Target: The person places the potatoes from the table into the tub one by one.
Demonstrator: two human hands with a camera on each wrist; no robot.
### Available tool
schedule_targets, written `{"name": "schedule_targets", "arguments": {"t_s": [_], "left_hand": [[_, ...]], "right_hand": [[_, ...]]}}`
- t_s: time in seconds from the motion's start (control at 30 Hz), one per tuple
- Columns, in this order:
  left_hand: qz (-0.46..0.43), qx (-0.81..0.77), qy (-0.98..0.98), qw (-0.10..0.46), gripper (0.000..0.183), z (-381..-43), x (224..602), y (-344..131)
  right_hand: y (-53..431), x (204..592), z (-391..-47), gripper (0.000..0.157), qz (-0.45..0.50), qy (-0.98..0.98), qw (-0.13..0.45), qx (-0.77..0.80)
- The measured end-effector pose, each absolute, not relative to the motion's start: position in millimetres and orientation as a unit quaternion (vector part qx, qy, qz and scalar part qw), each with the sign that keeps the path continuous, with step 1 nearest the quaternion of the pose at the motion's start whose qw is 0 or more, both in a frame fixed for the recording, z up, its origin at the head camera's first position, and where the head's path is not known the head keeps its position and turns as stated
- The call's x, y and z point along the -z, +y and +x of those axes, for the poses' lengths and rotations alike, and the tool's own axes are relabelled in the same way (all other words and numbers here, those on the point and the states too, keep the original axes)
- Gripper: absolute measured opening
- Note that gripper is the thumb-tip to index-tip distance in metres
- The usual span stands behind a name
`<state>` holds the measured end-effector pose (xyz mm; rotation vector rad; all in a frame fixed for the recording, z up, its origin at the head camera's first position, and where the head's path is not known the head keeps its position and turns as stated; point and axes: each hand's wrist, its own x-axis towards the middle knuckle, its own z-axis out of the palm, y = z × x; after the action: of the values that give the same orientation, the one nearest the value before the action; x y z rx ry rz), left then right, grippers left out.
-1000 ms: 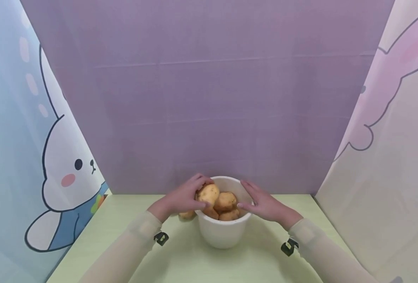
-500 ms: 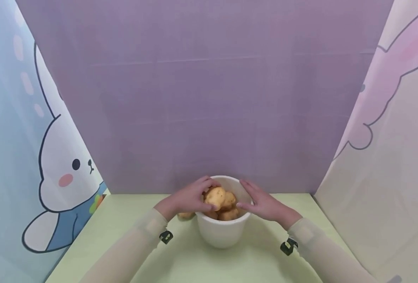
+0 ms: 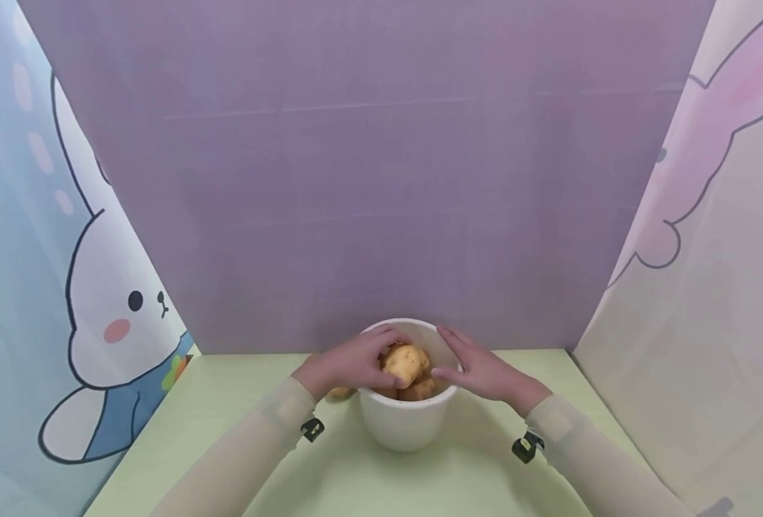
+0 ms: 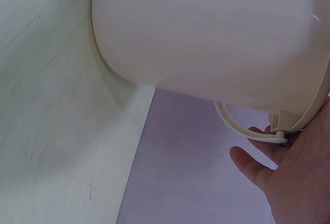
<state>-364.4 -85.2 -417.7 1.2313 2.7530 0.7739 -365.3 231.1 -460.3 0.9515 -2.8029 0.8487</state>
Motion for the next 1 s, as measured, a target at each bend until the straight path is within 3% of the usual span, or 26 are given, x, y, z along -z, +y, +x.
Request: {"name": "schedule_targets", "arguments": {"t_s": [1.0], "left_hand": [[0.408,-0.246,0.879,0.013,0.060,-366.7,417.4,-77.3]], "right_hand": [[229.0,458.9,-363.8,0.100,0.304,-0.910,0.027,-0.281]]}}
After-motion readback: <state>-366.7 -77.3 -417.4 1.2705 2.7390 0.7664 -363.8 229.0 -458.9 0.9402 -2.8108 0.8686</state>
